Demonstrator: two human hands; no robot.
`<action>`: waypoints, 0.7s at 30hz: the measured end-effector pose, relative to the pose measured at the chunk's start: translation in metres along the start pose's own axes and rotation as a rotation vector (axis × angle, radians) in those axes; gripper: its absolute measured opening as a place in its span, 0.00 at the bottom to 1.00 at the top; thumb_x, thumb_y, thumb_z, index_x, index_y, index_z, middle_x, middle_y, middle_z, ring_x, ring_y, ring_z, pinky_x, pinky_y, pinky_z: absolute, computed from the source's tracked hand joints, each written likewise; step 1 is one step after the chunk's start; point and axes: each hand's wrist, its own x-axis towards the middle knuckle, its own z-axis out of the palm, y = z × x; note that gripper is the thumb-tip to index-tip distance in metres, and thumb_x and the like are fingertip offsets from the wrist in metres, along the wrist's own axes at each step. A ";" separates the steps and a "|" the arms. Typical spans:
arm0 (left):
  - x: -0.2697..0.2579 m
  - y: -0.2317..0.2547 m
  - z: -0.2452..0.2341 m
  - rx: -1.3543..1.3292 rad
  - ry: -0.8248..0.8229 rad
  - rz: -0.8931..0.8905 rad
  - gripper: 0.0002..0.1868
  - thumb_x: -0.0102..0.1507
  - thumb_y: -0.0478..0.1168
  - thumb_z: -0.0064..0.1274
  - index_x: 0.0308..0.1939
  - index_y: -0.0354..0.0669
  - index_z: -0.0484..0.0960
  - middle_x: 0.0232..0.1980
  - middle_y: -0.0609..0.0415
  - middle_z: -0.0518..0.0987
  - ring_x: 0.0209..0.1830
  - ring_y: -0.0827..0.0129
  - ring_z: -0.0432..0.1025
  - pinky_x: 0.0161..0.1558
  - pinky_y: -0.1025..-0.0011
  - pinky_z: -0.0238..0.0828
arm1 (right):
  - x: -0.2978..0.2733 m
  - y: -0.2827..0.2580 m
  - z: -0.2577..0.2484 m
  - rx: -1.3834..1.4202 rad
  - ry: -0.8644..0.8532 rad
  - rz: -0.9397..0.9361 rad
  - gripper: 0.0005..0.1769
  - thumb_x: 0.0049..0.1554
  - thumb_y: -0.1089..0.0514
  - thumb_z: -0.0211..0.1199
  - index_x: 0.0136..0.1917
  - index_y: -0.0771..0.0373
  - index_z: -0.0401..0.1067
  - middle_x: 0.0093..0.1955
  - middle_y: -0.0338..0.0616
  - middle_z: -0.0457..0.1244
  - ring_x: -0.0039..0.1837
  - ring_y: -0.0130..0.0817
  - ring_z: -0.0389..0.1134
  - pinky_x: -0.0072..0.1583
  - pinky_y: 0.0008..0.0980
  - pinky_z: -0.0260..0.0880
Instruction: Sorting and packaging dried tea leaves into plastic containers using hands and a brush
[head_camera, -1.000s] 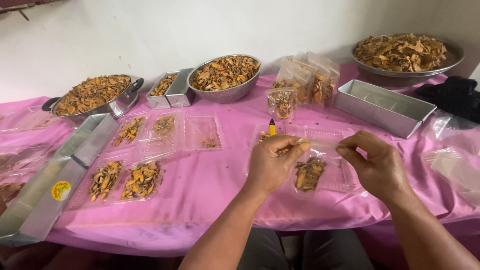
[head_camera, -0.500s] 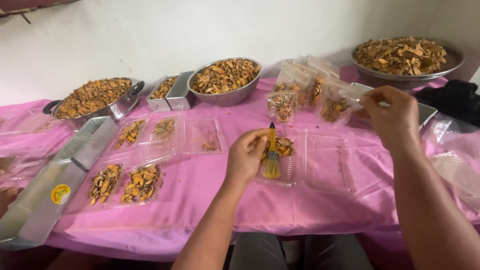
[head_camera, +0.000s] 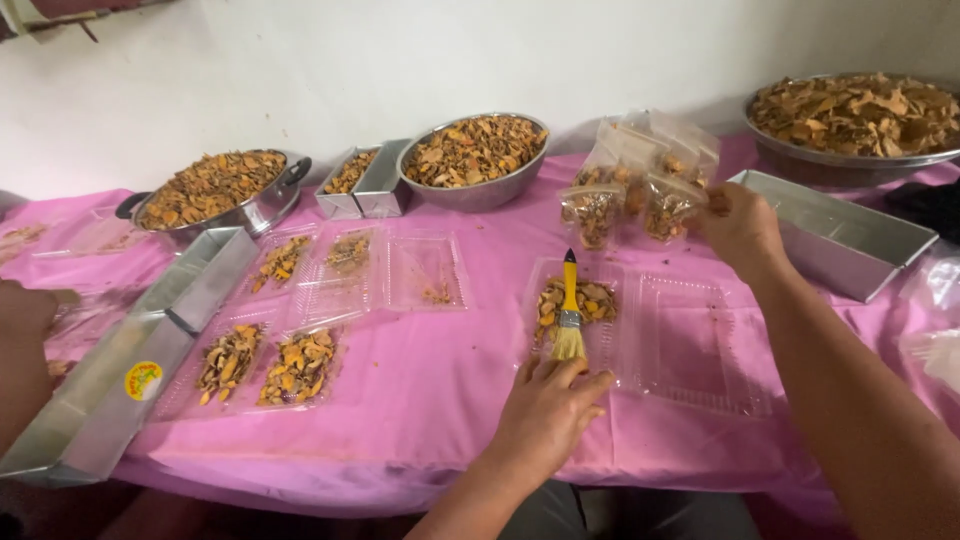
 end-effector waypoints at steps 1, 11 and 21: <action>-0.002 -0.002 0.005 0.004 0.021 0.016 0.25 0.59 0.35 0.60 0.61 0.50 0.81 0.56 0.43 0.78 0.52 0.47 0.70 0.59 0.48 0.61 | 0.000 0.004 -0.001 0.070 -0.054 0.000 0.17 0.61 0.60 0.63 0.63 0.66 0.73 0.55 0.51 0.70 0.55 0.44 0.71 0.52 0.42 0.72; -0.010 0.017 -0.005 0.009 -0.091 0.106 0.40 0.57 0.20 0.56 0.71 0.53 0.74 0.53 0.42 0.77 0.50 0.52 0.69 0.58 0.51 0.65 | -0.018 0.011 -0.021 0.058 -0.113 0.050 0.32 0.61 0.61 0.63 0.77 0.64 0.60 0.66 0.53 0.65 0.63 0.47 0.67 0.54 0.48 0.70; -0.022 0.036 -0.019 -0.016 0.057 0.240 0.29 0.53 0.25 0.59 0.59 0.45 0.83 0.52 0.40 0.77 0.54 0.46 0.71 0.65 0.43 0.59 | -0.153 -0.088 0.034 -0.255 -0.639 -0.254 0.18 0.64 0.56 0.55 0.67 0.52 0.74 0.68 0.45 0.68 0.53 0.35 0.78 0.60 0.38 0.83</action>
